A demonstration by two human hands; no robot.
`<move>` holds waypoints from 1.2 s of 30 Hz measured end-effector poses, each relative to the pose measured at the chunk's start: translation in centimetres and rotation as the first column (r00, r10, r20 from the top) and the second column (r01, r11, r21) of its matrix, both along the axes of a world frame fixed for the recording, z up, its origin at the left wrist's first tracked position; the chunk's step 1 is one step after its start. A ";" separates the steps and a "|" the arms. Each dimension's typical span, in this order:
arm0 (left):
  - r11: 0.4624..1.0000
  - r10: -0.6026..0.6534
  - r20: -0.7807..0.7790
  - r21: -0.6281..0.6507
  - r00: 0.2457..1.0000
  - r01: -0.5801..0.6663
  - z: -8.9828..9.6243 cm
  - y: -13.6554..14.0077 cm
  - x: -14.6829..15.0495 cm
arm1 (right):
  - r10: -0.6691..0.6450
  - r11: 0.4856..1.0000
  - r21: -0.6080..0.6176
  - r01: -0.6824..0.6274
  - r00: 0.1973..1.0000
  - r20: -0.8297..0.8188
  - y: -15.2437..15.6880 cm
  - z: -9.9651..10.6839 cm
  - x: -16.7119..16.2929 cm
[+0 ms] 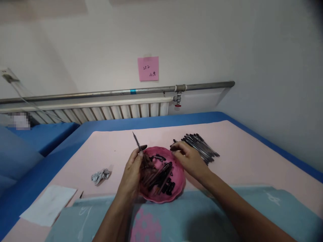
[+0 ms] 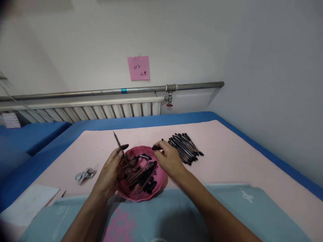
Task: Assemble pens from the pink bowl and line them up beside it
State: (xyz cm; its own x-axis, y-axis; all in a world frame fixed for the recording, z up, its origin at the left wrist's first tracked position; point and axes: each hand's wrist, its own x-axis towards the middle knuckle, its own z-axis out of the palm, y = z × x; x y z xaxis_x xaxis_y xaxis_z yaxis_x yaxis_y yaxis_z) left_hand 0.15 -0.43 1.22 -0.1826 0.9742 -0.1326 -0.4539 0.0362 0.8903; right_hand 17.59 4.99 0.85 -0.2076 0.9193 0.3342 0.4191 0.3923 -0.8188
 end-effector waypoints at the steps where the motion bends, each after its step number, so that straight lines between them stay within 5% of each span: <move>1: 1.000 -0.001 0.018 -0.005 1.000 0.001 0.1 0.0 0.0 | 0.003 0.997 0.070 -0.017 0.981 0.195 0.1 0.0 0.4; 4: 1.000 0.004 0.075 -0.026 0.997 -0.002 0.3 0.1 -0.2 | -0.018 0.986 0.141 -0.093 0.774 0.633 0.0 -0.3 0.9; 8: 0.998 0.029 0.112 -0.066 0.993 -0.021 0.3 0.2 -0.4 | 0.047 0.981 0.072 -0.178 0.588 0.808 -0.4 -1.1 0.7; 15: 0.996 0.014 0.114 -0.090 0.993 -0.004 -0.1 0.2 -0.4 | -0.018 0.958 0.194 -0.211 0.633 0.774 -0.4 -0.5 0.5; 23: 0.995 0.038 0.110 -0.093 0.993 -0.027 0.1 0.3 -0.4 | 0.091 0.915 0.118 -0.386 0.482 0.872 -1.6 -0.6 -0.1; 36: 0.993 -0.034 0.204 -0.100 0.978 0.055 -1.0 0.9 0.6 | 0.167 0.924 0.036 -0.382 0.486 0.858 -1.6 -0.6 -0.6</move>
